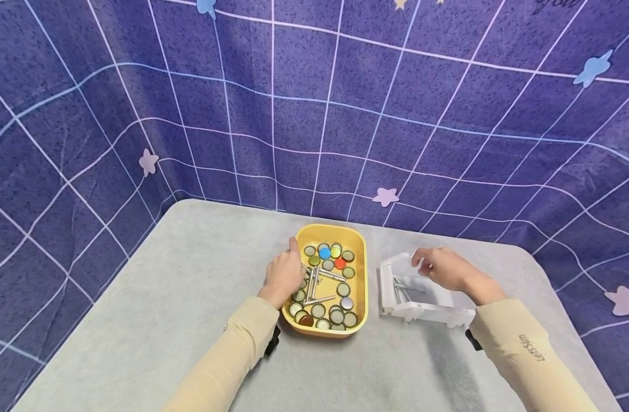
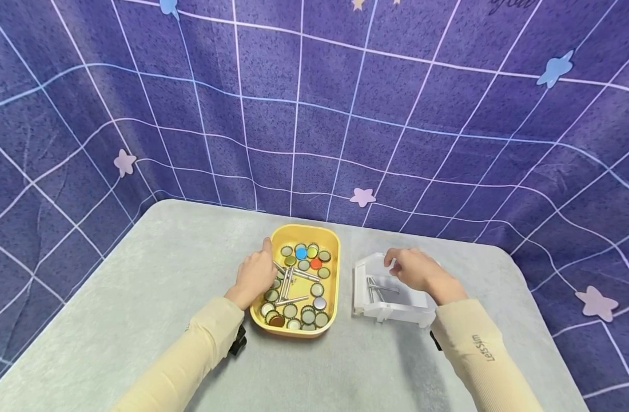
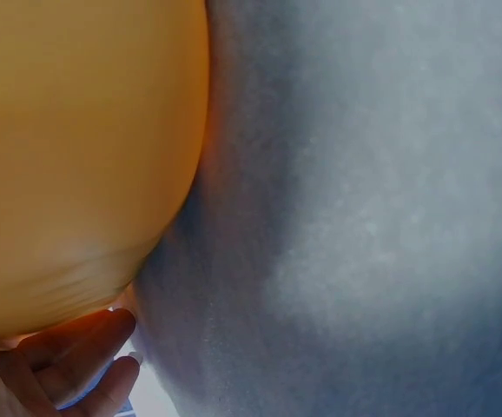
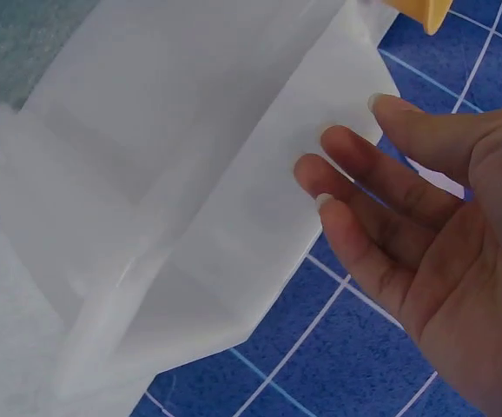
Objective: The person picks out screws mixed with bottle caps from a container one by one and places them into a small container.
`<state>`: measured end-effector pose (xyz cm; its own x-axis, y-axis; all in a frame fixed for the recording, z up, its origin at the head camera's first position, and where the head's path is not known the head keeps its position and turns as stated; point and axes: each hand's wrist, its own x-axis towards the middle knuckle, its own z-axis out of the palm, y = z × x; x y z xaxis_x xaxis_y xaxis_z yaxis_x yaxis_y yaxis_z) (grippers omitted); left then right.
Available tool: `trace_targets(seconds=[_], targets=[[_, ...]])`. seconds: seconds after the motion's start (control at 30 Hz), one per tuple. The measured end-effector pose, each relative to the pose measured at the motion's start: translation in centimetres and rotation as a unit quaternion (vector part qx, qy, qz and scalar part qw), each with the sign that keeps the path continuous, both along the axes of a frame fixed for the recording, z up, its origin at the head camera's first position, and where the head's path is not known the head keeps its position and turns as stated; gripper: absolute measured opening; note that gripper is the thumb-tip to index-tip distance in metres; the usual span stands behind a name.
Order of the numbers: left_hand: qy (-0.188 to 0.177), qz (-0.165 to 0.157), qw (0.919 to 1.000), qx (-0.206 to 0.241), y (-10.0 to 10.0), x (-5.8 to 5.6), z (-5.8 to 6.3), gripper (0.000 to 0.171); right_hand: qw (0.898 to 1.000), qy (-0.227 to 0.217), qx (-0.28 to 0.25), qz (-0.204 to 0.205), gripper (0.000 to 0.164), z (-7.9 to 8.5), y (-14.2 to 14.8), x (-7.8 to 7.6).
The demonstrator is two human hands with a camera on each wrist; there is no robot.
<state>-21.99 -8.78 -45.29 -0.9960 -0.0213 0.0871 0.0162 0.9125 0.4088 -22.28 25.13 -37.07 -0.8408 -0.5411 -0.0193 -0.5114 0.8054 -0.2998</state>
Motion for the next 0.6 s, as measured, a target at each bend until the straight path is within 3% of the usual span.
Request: trace_targets(seconds=[0.33,0.6], targets=[[-0.004,0.001,1.0,0.0,0.0,0.1,0.0,0.069,1.0,0.017,-0.021,0.011,0.005,0.7,-2.6,0.0],[-0.008,0.0,1.0,0.0,0.0,0.0,0.1,0.071,0.999,0.021,-0.034,0.024,0.007,0.9,-5.1,-0.1]])
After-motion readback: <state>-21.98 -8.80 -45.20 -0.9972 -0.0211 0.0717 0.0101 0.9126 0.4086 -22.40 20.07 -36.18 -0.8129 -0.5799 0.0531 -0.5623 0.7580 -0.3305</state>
